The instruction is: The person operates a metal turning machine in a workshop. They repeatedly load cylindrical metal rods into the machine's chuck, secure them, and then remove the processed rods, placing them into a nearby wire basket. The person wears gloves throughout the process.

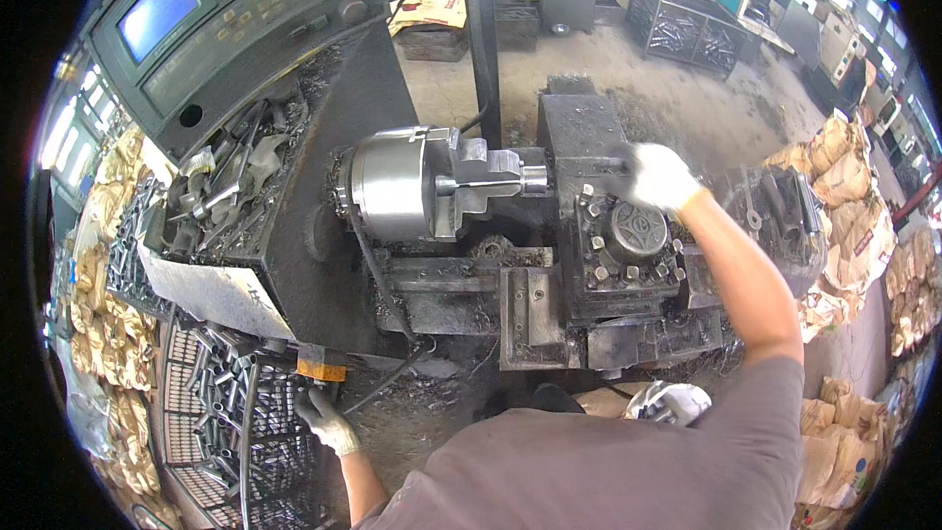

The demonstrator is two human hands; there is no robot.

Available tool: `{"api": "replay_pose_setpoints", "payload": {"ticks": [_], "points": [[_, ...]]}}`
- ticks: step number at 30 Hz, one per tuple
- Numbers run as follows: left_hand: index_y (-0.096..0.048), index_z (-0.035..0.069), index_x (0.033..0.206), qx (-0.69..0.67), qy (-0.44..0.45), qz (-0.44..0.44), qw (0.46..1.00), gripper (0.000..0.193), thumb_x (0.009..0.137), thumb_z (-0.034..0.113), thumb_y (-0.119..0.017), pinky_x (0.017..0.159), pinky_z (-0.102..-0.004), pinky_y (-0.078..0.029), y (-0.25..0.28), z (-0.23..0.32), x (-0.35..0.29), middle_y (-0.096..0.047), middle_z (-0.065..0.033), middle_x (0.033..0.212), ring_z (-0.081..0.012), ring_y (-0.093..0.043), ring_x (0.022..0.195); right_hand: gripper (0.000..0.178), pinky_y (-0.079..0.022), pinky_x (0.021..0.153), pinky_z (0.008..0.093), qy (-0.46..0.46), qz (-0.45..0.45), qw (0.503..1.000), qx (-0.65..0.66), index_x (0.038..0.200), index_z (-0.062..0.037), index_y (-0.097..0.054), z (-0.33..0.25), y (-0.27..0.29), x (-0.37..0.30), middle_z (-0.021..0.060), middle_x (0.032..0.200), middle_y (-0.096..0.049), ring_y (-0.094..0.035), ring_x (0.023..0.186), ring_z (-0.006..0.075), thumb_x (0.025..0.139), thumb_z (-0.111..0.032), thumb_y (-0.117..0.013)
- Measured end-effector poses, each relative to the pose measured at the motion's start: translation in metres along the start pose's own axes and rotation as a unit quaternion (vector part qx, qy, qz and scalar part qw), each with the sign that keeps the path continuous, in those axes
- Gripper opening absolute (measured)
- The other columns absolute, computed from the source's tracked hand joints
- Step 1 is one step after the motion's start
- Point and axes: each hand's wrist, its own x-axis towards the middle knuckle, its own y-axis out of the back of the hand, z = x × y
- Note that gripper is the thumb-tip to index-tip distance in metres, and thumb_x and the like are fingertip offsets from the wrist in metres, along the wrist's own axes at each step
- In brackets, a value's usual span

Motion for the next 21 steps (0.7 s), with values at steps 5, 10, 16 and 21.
{"api": "replay_pose_setpoints", "payload": {"ticks": [5, 10, 16, 21], "points": [[-0.061, -0.012, 0.134, 0.000, -0.490, 0.032, 0.871, 0.041, 0.093, -0.004, -0.061, 0.099, -0.0489, -0.057, -0.034, 0.182, -0.010, -0.072, -0.0228, 0.120, -0.0374, -0.068, 0.113, 0.028, -0.059, 0.079, 0.0397, -0.087, 0.231, 0.953, 0.174, 0.115, -0.0077, -0.078, -0.001, -0.035, -0.052, 0.0188, 0.099, -0.078, -0.078, 0.087, 0.0313, 0.097, -0.029, -0.075], [-0.045, -0.006, 0.157, 0.016, -0.619, -0.002, 0.786, 0.065, 0.098, 0.011, -0.067, 0.090, -0.0497, -0.058, -0.182, 0.367, 0.066, -0.070, -0.0266, 0.107, -0.0434, -0.071, 0.098, 0.025, -0.058, 0.075, 0.0418, -0.082, 0.229, 0.956, 0.167, 0.111, -0.0081, -0.077, -0.004, -0.036, -0.056, 0.0189, 0.092, -0.077, -0.076, 0.081, 0.0336, 0.097, -0.029, -0.075], [-0.023, 0.010, 0.170, 0.339, -0.451, -0.076, 0.822, 0.086, 0.099, 0.033, -0.064, 0.088, -0.0544, -0.061, -0.264, 0.450, 0.152, -0.073, -0.0282, 0.119, -0.0445, -0.077, 0.101, 0.025, -0.057, 0.069, 0.0473, -0.026, 0.274, 0.946, 0.172, 0.106, -0.0073, -0.077, -0.009, -0.039, -0.051, 0.0209, 0.081, -0.074, -0.073, 0.074, 0.0400, 0.094, -0.030, -0.077], [-0.041, 0.005, 0.161, 0.108, -0.567, 0.020, 0.816, 0.078, 0.095, 0.033, -0.070, 0.089, -0.0543, -0.061, -0.253, 0.436, 0.074, -0.073, -0.0249, 0.121, -0.0432, -0.076, 0.100, 0.033, -0.060, 0.077, 0.0477, -0.066, 0.260, 0.953, 0.143, 0.107, -0.0064, -0.077, 0.000, -0.043, -0.045, 0.0216, 0.089, -0.077, -0.077, 0.084, 0.0398, 0.093, -0.036, -0.076]]}}
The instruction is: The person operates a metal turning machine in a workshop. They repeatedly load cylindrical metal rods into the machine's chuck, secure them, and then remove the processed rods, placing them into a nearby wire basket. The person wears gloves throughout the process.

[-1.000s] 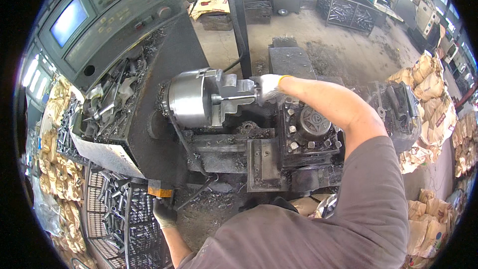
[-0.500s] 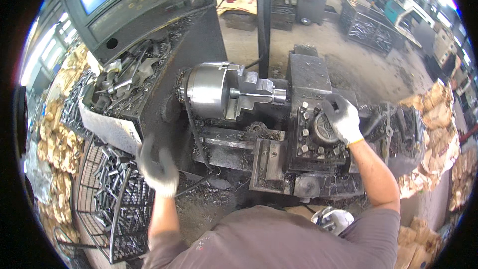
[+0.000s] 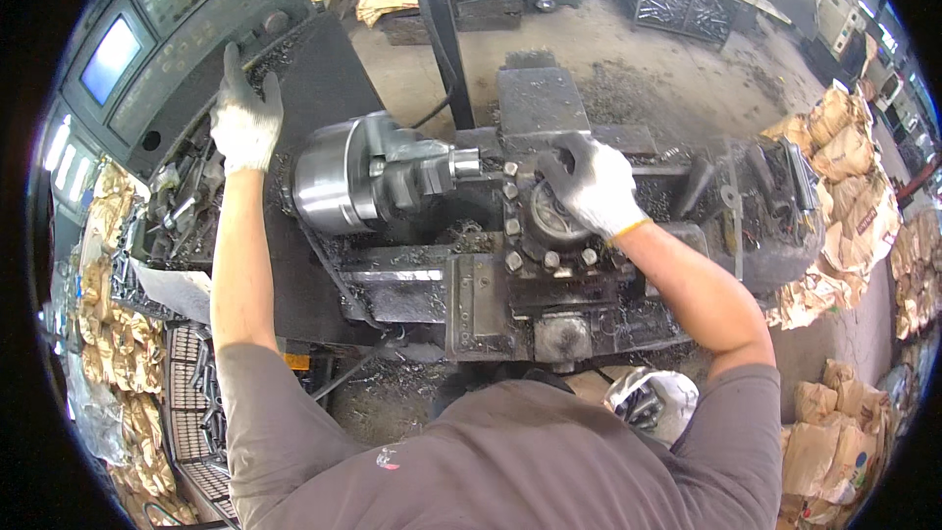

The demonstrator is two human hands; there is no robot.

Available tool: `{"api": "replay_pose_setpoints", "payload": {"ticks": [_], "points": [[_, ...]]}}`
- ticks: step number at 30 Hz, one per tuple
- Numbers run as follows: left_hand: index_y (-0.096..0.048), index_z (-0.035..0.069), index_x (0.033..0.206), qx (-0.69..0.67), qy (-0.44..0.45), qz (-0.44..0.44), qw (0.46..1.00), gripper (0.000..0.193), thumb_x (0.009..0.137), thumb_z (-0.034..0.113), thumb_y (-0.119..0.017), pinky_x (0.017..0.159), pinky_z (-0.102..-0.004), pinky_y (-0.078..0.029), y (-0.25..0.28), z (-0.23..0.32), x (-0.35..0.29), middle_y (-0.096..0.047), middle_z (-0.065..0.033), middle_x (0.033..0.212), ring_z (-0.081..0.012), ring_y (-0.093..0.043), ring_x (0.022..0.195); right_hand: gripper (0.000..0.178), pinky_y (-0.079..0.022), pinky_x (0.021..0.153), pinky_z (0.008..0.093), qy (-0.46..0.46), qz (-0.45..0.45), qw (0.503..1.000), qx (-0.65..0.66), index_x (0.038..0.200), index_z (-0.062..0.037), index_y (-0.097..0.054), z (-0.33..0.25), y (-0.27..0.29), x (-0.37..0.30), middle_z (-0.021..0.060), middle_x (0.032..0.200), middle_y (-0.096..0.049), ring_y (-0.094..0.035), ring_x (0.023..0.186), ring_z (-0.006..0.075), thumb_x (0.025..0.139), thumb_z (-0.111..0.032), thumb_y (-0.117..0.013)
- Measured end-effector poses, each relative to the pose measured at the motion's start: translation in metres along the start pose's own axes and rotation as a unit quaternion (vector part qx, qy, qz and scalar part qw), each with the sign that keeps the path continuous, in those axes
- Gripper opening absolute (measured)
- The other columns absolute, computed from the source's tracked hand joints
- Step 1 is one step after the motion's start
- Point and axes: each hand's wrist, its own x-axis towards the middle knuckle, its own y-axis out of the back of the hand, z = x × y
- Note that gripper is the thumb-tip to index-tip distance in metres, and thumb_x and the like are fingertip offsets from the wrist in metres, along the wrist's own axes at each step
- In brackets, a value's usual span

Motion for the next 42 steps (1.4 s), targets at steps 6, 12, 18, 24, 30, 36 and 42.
{"api": "replay_pose_setpoints", "payload": {"ticks": [6, 12, 18, 24, 30, 36, 42], "points": [[-0.060, 0.000, 0.147, -0.155, -0.022, 0.040, 0.987, 0.063, 0.091, 0.024, -0.076, 0.089, -0.0447, -0.061, 0.093, 0.004, -0.142, -0.075, -0.0222, 0.123, -0.0378, -0.076, 0.104, 0.031, -0.060, 0.083, 0.0447, 0.004, -0.018, 0.999, -0.031, 0.113, -0.0092, -0.079, 0.009, 0.002, 0.015, 0.0194, 0.101, -0.079, -0.077, 0.092, 0.0380, 0.098, -0.036, -0.073], [-0.067, 0.002, 0.138, -0.190, 0.224, -0.198, 0.935, 0.045, 0.094, 0.008, -0.074, 0.083, -0.0326, -0.059, 0.143, -0.012, -0.364, -0.078, -0.0164, 0.110, -0.0210, -0.075, 0.092, 0.024, -0.063, 0.079, 0.0406, 0.183, -0.029, 0.974, -0.128, 0.112, -0.0087, -0.077, 0.032, -0.019, 0.028, 0.0156, 0.113, -0.078, -0.078, 0.090, 0.0338, 0.095, -0.026, -0.074], [-0.073, 0.008, 0.129, -0.030, 0.540, -0.324, 0.776, 0.036, 0.099, 0.028, -0.070, 0.093, -0.0426, -0.059, 0.264, 0.000, -0.636, -0.078, -0.0207, 0.116, -0.0328, -0.078, 0.108, 0.022, -0.064, 0.085, 0.0400, 0.437, 0.003, 0.845, -0.308, 0.120, -0.0060, -0.074, 0.107, -0.010, 0.063, 0.0169, 0.123, -0.075, -0.076, 0.102, 0.0357, 0.098, -0.009, -0.068], [-0.075, 0.006, 0.129, 0.113, 0.827, -0.423, 0.352, 0.039, 0.098, 0.025, -0.059, 0.101, -0.0459, -0.058, 0.528, 0.134, -0.913, -0.076, -0.0172, 0.129, -0.0376, -0.073, 0.119, 0.027, -0.061, 0.094, 0.0394, 0.361, -0.038, 0.894, -0.262, 0.124, -0.0055, -0.074, 0.063, -0.013, 0.065, 0.0151, 0.124, -0.076, -0.076, 0.108, 0.0304, 0.102, -0.020, -0.070], [-0.079, 0.006, 0.120, 0.100, 0.734, -0.597, 0.308, 0.034, 0.100, 0.020, -0.055, 0.094, -0.0456, -0.062, 0.667, 0.283, -0.993, -0.078, -0.0181, 0.121, -0.0337, -0.077, 0.111, 0.027, -0.055, 0.105, 0.0424, 0.493, -0.134, 0.827, 0.235, 0.101, -0.0005, -0.083, -0.302, -0.009, -0.156, 0.0132, 0.112, -0.081, -0.075, 0.112, 0.0271, 0.101, -0.007, -0.056], [-0.075, 0.001, 0.124, 0.229, 0.914, 0.034, 0.334, 0.049, 0.095, 0.041, -0.068, 0.079, -0.0464, -0.058, 0.697, 0.362, -1.003, -0.079, -0.0182, 0.100, -0.0362, -0.075, 0.089, 0.027, -0.058, 0.072, 0.0289, 0.554, -0.553, 0.514, 0.350, 0.125, -0.0021, -0.077, -0.473, -0.059, -0.502, 0.0120, 0.098, -0.079, -0.073, 0.080, 0.0096, 0.101, -0.011, -0.068], [-0.073, 0.004, 0.120, 0.270, 0.503, 0.821, 0.004, 0.074, 0.104, 0.072, -0.049, 0.073, -0.0376, -0.057, 0.734, 0.505, -0.991, -0.073, -0.0121, 0.097, -0.0234, -0.068, 0.074, 0.038, -0.061, 0.091, 0.0433, 0.646, -0.619, 0.271, 0.353, 0.126, -0.0069, -0.073, -0.524, -0.018, -0.687, 0.0205, 0.114, -0.077, -0.076, 0.105, 0.0387, 0.089, -0.005, -0.063]]}}
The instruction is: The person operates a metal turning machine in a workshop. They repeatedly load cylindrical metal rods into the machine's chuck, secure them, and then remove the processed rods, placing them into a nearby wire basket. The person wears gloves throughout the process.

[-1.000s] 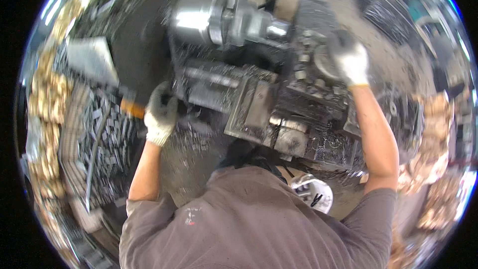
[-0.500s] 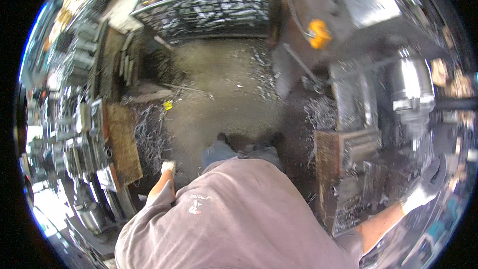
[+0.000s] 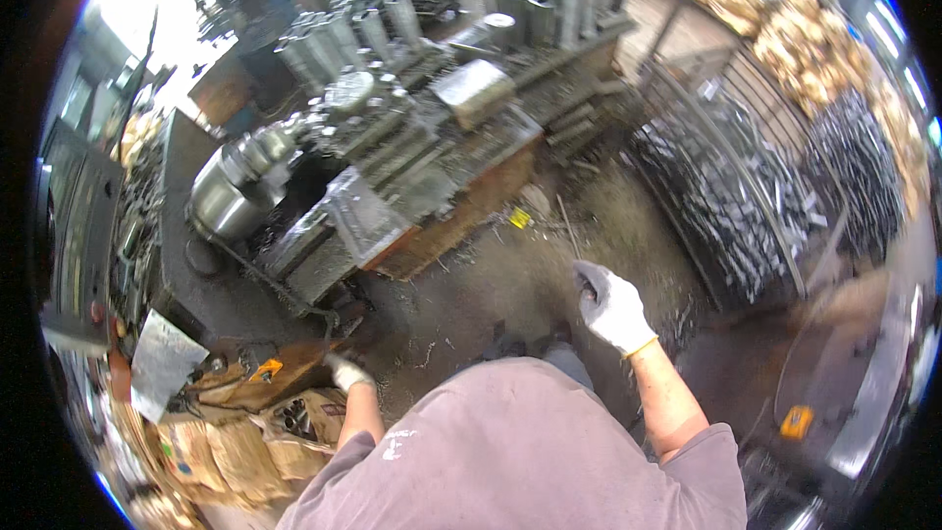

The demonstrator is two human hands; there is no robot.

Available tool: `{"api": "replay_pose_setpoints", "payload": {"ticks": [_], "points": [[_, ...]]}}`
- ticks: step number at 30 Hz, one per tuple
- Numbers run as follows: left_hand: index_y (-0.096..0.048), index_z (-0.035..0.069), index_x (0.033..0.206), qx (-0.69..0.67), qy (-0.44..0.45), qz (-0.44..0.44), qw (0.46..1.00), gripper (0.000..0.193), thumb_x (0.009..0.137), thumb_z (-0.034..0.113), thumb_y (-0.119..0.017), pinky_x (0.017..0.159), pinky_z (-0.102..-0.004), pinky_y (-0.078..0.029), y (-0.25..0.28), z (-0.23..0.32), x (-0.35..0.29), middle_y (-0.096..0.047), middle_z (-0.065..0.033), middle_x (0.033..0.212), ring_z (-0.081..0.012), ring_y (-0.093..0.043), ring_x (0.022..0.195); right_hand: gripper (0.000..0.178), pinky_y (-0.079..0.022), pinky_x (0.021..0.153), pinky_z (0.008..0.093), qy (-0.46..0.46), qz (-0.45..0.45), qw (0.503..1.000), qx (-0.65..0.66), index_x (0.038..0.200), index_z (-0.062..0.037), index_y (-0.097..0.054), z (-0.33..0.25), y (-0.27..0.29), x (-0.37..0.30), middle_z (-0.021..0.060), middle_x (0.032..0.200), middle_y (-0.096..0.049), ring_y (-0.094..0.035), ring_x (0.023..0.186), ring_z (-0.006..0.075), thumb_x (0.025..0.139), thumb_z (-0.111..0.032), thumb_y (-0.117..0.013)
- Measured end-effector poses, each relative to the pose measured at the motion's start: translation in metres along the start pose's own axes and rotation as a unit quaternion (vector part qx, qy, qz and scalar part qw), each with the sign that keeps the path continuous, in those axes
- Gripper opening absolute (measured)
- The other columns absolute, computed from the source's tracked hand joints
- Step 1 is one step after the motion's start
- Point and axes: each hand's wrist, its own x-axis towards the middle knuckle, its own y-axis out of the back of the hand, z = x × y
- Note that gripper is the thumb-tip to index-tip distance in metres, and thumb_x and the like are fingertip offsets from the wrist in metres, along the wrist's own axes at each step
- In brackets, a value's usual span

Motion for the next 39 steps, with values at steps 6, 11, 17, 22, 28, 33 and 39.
{"api": "replay_pose_setpoints", "payload": {"ticks": [6, 11, 17, 22, 28, 33, 39], "points": [[-0.049, -0.001, 0.157, 0.141, -0.335, 0.307, 0.880, 0.062, 0.109, 0.039, -0.052, 0.108, -0.0435, -0.051, 0.104, 0.074, 0.018, -0.057, -0.0207, 0.148, -0.0320, -0.059, 0.131, 0.038, -0.062, 0.089, 0.0411, 0.071, -0.128, 0.988, 0.046, 0.127, -0.0078, -0.074, -0.024, -0.054, 0.134, 0.0183, 0.114, -0.079, -0.077, 0.103, 0.0367, 0.089, -0.008, -0.068], [-0.042, -0.004, 0.161, 0.591, -0.363, 0.344, 0.632, 0.058, 0.113, 0.028, -0.046, 0.122, -0.0465, -0.043, 0.127, 0.099, 0.020, -0.046, -0.0263, 0.163, -0.0375, -0.046, 0.152, 0.036, -0.063, 0.087, 0.0389, 0.171, -0.207, 0.954, 0.131, 0.124, -0.0057, -0.075, -0.065, -0.059, 0.240, 0.0165, 0.108, -0.080, -0.079, 0.099, 0.0327, 0.088, -0.007, -0.072], [-0.061, 0.022, 0.086, -0.271, -0.141, 0.064, 0.950, 0.040, 0.102, 0.058, -0.059, 0.056, -0.0342, -0.043, 0.096, 0.159, 0.004, -0.054, 0.0006, 0.062, -0.0158, -0.049, 0.052, 0.029, -0.062, 0.087, 0.0415, 0.357, -0.240, 0.884, 0.183, 0.120, -0.0062, -0.077, -0.137, -0.055, 0.379, 0.0162, 0.109, -0.079, -0.078, 0.099, 0.0340, 0.091, -0.009, -0.076], [-0.064, 0.020, 0.090, -0.257, -0.089, 0.091, 0.958, 0.030, 0.101, 0.048, -0.061, 0.059, -0.0359, -0.044, 0.014, 0.110, -0.076, -0.056, 0.0000, 0.071, -0.0184, -0.056, 0.067, 0.037, -0.061, 0.083, 0.0406, 0.574, -0.265, 0.762, 0.141, 0.122, -0.0121, -0.078, -0.260, -0.127, 0.467, 0.0167, 0.105, -0.080, -0.077, 0.100, 0.0344, 0.087, -0.024, -0.079], [-0.069, 0.015, 0.102, -0.108, -0.091, -0.022, 0.990, 0.010, 0.099, 0.025, -0.072, 0.066, -0.0351, -0.049, -0.164, 0.081, -0.113, -0.066, -0.0011, 0.088, -0.0185, -0.060, 0.075, 0.062, -0.059, 0.098, 0.0490, 0.409, -0.635, 0.570, -0.325, 0.121, -0.0125, -0.081, -0.322, -0.331, 0.561, 0.0087, 0.127, -0.078, -0.076, 0.110, 0.0297, 0.077, -0.056, -0.080], [-0.071, 0.008, 0.107, -0.028, -0.131, -0.004, 0.991, 0.013, 0.101, 0.020, -0.071, 0.066, -0.0295, -0.048, -0.160, 0.069, -0.160, -0.065, 0.0003, 0.084, -0.0103, -0.058, 0.074, 0.051, -0.060, 0.087, 0.0359, 0.483, -0.650, 0.586, -0.040, 0.127, -0.0105, -0.080, -0.331, -0.329, 0.537, 0.0082, 0.115, -0.082, -0.076, 0.101, 0.0186, 0.083, -0.035, -0.087], [-0.071, 0.005, 0.100, -0.017, -0.143, 0.015, 0.989, 0.015, 0.102, 0.020, -0.069, 0.066, -0.0288, -0.048, -0.141, 0.079, -0.160, -0.066, -0.0020, 0.082, -0.0102, -0.059, 0.072, 0.045, -0.062, 0.082, 0.0292, 0.047, -0.404, 0.844, 0.351, 0.137, -0.0015, -0.069, -0.349, -0.190, 0.530, 0.0138, 0.113, -0.077, -0.076, 0.095, 0.0169, 0.097, -0.019, -0.078]]}}
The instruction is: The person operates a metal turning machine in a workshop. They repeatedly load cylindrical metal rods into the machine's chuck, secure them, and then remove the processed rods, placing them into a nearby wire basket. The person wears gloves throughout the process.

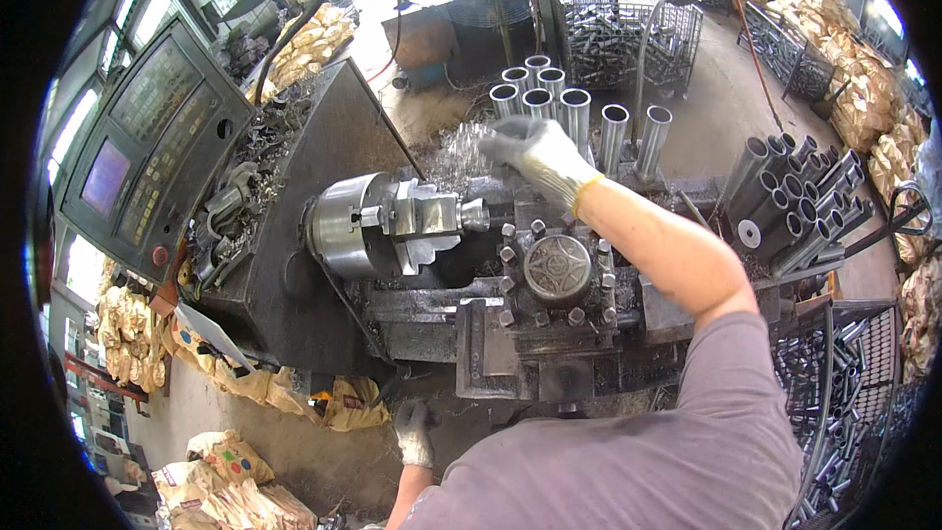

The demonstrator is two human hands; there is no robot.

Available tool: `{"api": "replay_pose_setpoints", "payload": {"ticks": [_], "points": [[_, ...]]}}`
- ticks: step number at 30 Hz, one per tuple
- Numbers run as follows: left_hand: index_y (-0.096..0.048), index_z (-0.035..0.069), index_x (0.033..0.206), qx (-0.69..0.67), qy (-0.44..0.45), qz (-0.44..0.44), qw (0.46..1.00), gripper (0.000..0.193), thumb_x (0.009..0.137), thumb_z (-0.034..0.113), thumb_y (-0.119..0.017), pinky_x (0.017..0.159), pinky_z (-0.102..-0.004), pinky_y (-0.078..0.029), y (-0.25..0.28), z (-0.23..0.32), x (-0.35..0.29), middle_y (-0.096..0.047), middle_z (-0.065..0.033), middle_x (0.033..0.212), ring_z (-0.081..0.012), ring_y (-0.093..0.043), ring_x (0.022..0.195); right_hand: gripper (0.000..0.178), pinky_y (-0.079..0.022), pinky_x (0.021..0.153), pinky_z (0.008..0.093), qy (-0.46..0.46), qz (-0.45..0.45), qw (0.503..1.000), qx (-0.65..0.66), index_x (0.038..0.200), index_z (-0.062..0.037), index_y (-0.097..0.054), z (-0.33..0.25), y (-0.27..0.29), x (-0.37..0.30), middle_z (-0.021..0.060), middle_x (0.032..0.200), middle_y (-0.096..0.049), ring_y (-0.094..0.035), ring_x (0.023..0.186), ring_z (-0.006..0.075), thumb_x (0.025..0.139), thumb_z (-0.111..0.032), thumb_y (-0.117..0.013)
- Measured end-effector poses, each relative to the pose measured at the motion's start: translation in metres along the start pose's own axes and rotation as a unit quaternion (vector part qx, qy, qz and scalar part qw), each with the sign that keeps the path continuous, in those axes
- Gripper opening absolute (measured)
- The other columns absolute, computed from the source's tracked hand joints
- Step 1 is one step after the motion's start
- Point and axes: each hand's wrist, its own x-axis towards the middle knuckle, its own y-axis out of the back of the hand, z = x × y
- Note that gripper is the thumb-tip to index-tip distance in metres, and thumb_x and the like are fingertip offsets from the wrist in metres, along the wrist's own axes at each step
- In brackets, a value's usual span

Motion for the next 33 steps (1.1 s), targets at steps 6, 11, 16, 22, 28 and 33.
{"api": "replay_pose_setpoints", "payload": {"ticks": [6, 11, 16, 22, 28, 33], "points": [[-0.072, 0.002, 0.105, 0.212, -0.170, -0.101, 0.957, 0.018, 0.103, 0.019, -0.067, 0.075, -0.0327, -0.052, -0.049, 0.054, 0.039, -0.070, -0.0041, 0.090, -0.0146, -0.061, 0.081, 0.042, -0.063, 0.091, 0.0481, 0.338, 0.063, 0.820, -0.457, 0.130, -0.0066, -0.073, -0.008, 0.004, 0.091, 0.0201, 0.126, -0.076, -0.078, 0.106, 0.0365, 0.093, -0.024, -0.066], [-0.071, 0.002, 0.115, 0.197, -0.173, -0.136, 0.955, 0.017, 0.101, 0.010, -0.065, 0.079, -0.0296, -0.055, -0.053, 0.082, 0.041, -0.072, -0.0032, 0.099, -0.0127, -0.066, 0.089, 0.033, -0.061, 0.093, 0.0516, 0.157, 0.165, 0.747, -0.625, 0.114, -0.0108, -0.081, 0.007, 0.050, 0.087, 0.0208, 0.107, -0.080, -0.078, 0.102, 0.0395, 0.091, -0.025, -0.061], [-0.069, 0.001, 0.130, 0.258, -0.328, -0.185, 0.890, 0.037, 0.096, 0.016, -0.072, 0.089, -0.0391, -0.058, -0.111, 0.151, 0.037, -0.077, -0.0190, 0.108, -0.0288, -0.076, 0.100, 0.032, -0.059, 0.088, 0.0515, 0.084, 0.182, 0.767, -0.609, 0.104, -0.0099, -0.078, 0.064, 0.129, 0.106, 0.0259, 0.097, -0.077, -0.076, 0.097, 0.0416, 0.090, -0.038, -0.072], [-0.051, 0.000, 0.151, 0.279, -0.468, -0.160, 0.823, 0.075, 0.087, 0.017, -0.084, 0.081, -0.0378, -0.061, -0.205, 0.285, 0.029, -0.072, -0.0189, 0.135, -0.0259, -0.077, 0.092, 0.026, -0.061, 0.073, 0.0464, 0.318, 0.020, 0.722, -0.614, 0.110, -0.0137, -0.077, -0.024, -0.005, -0.017, 0.0152, 0.082, -0.075, -0.077, 0.081, 0.0368, 0.088, -0.028, -0.074], [-0.074, 0.002, 0.108, 0.221, -0.481, -0.061, 0.846, 0.039, 0.082, 0.025, -0.092, 0.081, -0.0330, -0.061, -0.189, 0.302, 0.059, -0.081, -0.0120, 0.100, -0.0191, -0.078, 0.090, 0.044, -0.064, 0.075, 0.0386, 0.467, -0.195, 0.806, -0.307, 0.132, -0.0103, -0.072, -0.040, -0.032, -0.026, 0.0147, 0.101, -0.080, -0.080, 0.083, 0.0285, 0.090, -0.020, -0.077], [-0.078, 0.004, 0.088, 0.138, -0.332, -0.077, 0.930, 0.024, 0.084, 0.026, -0.086, 0.077, -0.0387, -0.062, -0.184, 0.245, 0.095, -0.082, -0.0111, 0.087, -0.0248, -0.081, 0.083, 0.084, -0.059, 0.091, 0.0437, 0.071, -0.288, 0.747, -0.595, 0.140, 0.0004, -0.063, 0.037, -0.031, 0.103, 0.0251, 0.118, -0.076, -0.075, 0.107, 0.0362, 0.075, -0.048, -0.087]]}}
